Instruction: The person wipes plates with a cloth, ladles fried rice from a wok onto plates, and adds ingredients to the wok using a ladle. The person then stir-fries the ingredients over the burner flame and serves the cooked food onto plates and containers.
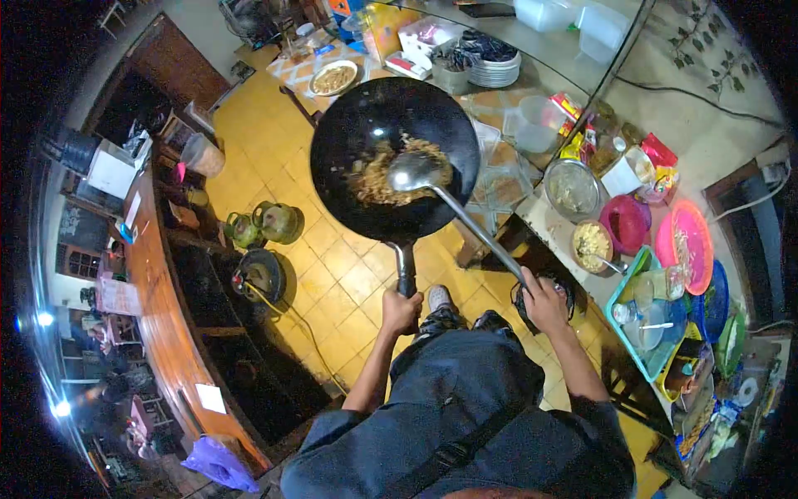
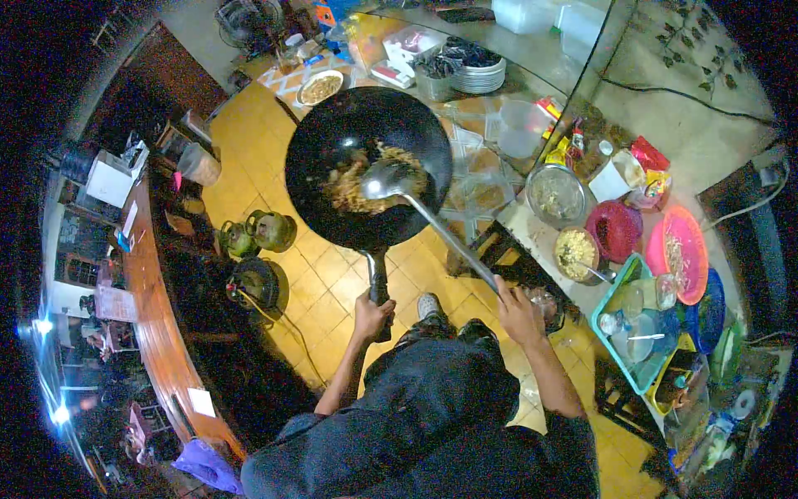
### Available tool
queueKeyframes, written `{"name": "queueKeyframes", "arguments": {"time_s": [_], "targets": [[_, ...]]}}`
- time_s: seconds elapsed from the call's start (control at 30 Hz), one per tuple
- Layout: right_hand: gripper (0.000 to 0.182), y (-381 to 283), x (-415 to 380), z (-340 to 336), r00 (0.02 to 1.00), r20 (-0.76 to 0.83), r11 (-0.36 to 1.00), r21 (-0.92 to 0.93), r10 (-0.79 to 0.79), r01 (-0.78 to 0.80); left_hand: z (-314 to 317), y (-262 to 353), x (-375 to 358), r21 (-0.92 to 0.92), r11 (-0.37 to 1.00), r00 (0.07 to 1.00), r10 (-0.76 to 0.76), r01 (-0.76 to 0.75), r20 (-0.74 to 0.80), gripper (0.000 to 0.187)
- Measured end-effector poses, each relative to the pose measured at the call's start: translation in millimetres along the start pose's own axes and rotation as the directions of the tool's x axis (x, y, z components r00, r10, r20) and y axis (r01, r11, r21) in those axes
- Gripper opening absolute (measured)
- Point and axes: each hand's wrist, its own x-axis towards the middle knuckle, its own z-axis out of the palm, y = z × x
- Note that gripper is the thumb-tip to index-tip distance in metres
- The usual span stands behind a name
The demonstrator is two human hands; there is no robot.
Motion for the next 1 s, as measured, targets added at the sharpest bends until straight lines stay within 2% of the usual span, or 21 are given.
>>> {"name": "queueKeyframes", "arguments": {"time_s": [0.03, 0.07, 0.13, 0.17, 0.2, 0.27, 0.33, 0.37, 0.4, 0.43, 0.47, 0.53, 0.57, 0.6, 0.7, 0.73, 0.8, 0.87, 0.93, 0.97, 1.0], "targets": [[0.05, 7.5, 0.5, -6.9, 0.996, -0.092, 0.991, 0.133, -0.003, 0.015, 5.0, 4.5, 9.5, 0.009, 0.999, 0.998, -0.034, 0.033, 0.049, 0.017], [0.05, 16.6, 3.3, -8.4, 0.995, -0.095, 0.992, 0.127, 0.002, 0.01, 10.0, 5.6, 19.3, 0.006, 0.999, 0.998, -0.032, 0.031, 0.057, 0.017], [0.052, 32.0, 0.9, -5.8, 0.984, -0.174, 0.909, 0.402, -0.036, 0.105, 17.7, -0.5, 29.0, -0.025, 0.997, 0.989, -0.063, 0.067, 0.131, 0.019], [0.05, 17.1, -6.2, -26.8, 0.96, 0.158, 0.606, 0.748, 0.233, -0.271, 20.9, -2.8, 31.3, -0.046, 0.995, 0.984, -0.084, 0.092, 0.158, 0.021], [0.05, 18.3, -12.3, -33.5, 0.958, 0.166, 0.605, 0.746, 0.234, -0.278, 23.3, -4.5, 31.6, -0.047, 0.994, 0.983, -0.092, 0.1, 0.158, 0.021], [0.049, 23.6, -15.7, -46.0, 0.904, 0.196, 0.41, 0.841, 0.38, -0.354, 28.2, -2.1, 31.2, 0.001, 0.992, 0.984, -0.124, 0.125, 0.132, 0.02], [0.054, 42.4, -19.8, -60.7, 0.886, 0.26, 0.372, 0.835, 0.384, -0.406, 29.5, -1.7, 26.6, 0.013, 0.99, 0.982, -0.139, 0.138, 0.127, 0.019], [0.055, 64.6, -27.4, -55.2, 0.939, 0.055, 0.685, 0.67, 0.34, -0.287, 26.8, -8.8, 26.2, 0.004, 0.99, 0.986, -0.141, 0.141, 0.085, 0.019], [0.055, 82.8, -32.4, -50.1, 0.968, -0.128, 0.904, 0.401, 0.217, -0.149, 23.9, -15.7, 24.2, -0.004, 0.99, 0.989, -0.141, 0.142, 0.043, 0.018], [0.057, 85.0, -32.3, -66.9, 0.959, -0.026, 0.872, 0.425, 0.281, -0.243, 25.2, 3.8, 15.3, -0.034, 0.982, 0.982, -0.184, 0.185, 0.03, 0.017], [0.057, 97.2, -32.9, -67.2, 0.964, -0.016, 0.873, 0.428, 0.266, -0.234, 25.6, 15.3, 8.1, -0.04, 0.986, 0.987, -0.161, 0.161, -0.01, 0.016], [0.062, 124.6, -33.9, -68.3, 0.965, 0.091, 0.962, 0.097, 0.248, -0.256, 18.7, 12.3, 2.4, -0.086, 0.978, 0.981, -0.191, 0.188, -0.025, 0.016], [0.06, 133.1, -31.2, -68.4, 0.977, 0.093, 0.981, -0.042, 0.191, -0.188, 17.0, 12.9, -2.0, -0.097, 0.976, 0.978, -0.2, 0.194, -0.057, 0.016], [0.06, 138.9, -27.2, -66.6, 0.98, 0.097, 0.985, -0.039, 0.174, -0.171, 15.5, 12.2, -6.1, -0.103, 0.976, 0.977, -0.198, 0.19, -0.073, 0.016], [0.055, 146.9, -12.7, -57.1, 0.959, 0.22, 0.951, -0.287, 0.18, -0.112, 13.2, 8.4, -16.2, -0.117, 0.977, 0.969, -0.196, 0.18, -0.149, 0.017], [0.055, 153.6, -8.2, -49.7, 0.961, 0.224, 0.954, -0.284, 0.163, -0.096, 12.8, 6.5, -18.2, -0.119, 0.976, 0.964, -0.203, 0.185, -0.172, 0.017], [0.055, 167.8, 2.1, -30.7, 0.995, 0.101, 0.945, -0.323, -0.01, 0.042, 10.2, 4.9, -21.2, -0.119, 0.975, 0.953, -0.211, 0.188, -0.219, 0.017], [0.053, 167.2, 18.2, -22.5, 0.996, 0.059, 0.961, -0.267, -0.06, 0.074, 7.5, 2.7, -25.7, -0.135, 0.976, 0.947, -0.201, 0.172, -0.249, 0.017], [0.051, 165.5, 36.1, -22.7, 0.986, 0.169, 0.954, -0.295, -0.01, 0.06, 10.3, 3.6, -26.0, -0.157, 0.976, 0.942, -0.192, 0.153, -0.275, 0.016], [0.052, 155.6, 43.5, -35.7, 0.973, 0.23, 0.973, -0.228, 0.022, 0.032, 11.0, 7.6, -28.2, -0.153, 0.974, 0.94, -0.202, 0.165, -0.275, 0.017], [0.052, 157.5, 44.4, -34.0, 0.973, 0.229, 0.973, -0.227, 0.009, 0.045, 11.2, 10.1, -28.4, -0.148, 0.973, 0.938, -0.21, 0.175, -0.275, 0.017]]}}
